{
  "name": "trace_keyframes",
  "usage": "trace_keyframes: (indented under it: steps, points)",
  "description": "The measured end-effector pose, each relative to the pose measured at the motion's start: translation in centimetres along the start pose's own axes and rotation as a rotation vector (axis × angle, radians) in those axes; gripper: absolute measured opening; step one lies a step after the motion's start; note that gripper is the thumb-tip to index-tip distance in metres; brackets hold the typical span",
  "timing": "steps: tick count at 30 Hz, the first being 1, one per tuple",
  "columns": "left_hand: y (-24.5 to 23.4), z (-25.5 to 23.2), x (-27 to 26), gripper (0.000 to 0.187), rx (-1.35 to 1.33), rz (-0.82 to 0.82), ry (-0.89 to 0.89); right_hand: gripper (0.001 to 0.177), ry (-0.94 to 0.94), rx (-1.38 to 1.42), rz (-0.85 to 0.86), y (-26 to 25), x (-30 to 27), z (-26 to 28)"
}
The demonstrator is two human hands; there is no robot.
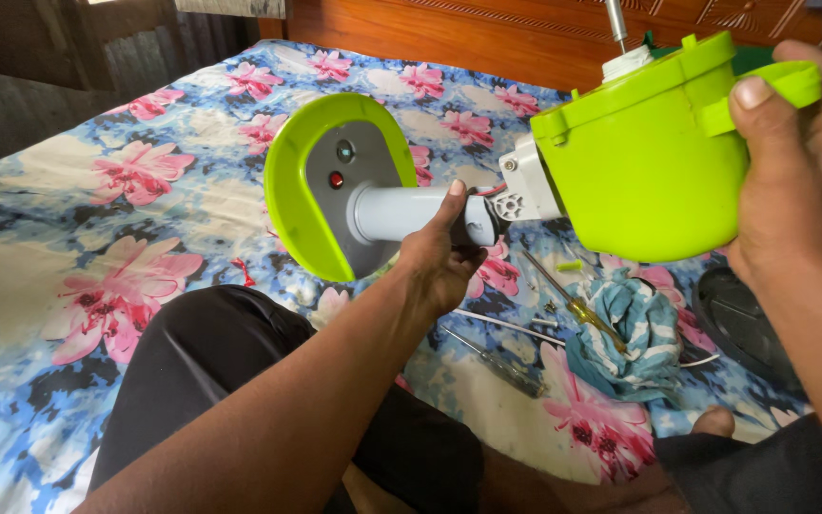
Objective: The person reassembles a disassembled electric fan on a bed. They connect the motor housing to the stand, route the power cord through the stand, and secure the motor to the stand using a screwdriver.
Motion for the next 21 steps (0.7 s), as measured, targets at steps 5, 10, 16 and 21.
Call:
trace_keyframes:
  steps: [5,10,16,21]
  points:
    - [1.5,1.6,0.7,0.057,-0.013,-0.005,-0.078,0.047,-0.019,0.067,0.083,-1.0,1.7,1.0]
    - [4.5,4.3,0.1,0.06,-0.166,0.004,-0.207,0.039,-0.05,0.049,0.32,-2.3,5.4,2.0]
    - [9.3,7.1,-2.8,0.064,-0.317,0.063,-0.318,0.037,0.223,-0.001,0.441,-2.2,12.1,1.0]
    - [9.7,8.3,-4.9,0.066,-0.42,0.045,-0.318,0.04,0.311,-0.111,0.462,0.2,13.9,1.5]
Point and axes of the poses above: each hand's wrist, its own x-axis towards the middle knuckle, its own y-axis out of the palm, z = x × y, the point moved 5 cm from there along x, towards the middle knuckle, and after that the axes turned 12 degrees about -y, right-handed, at the moved point
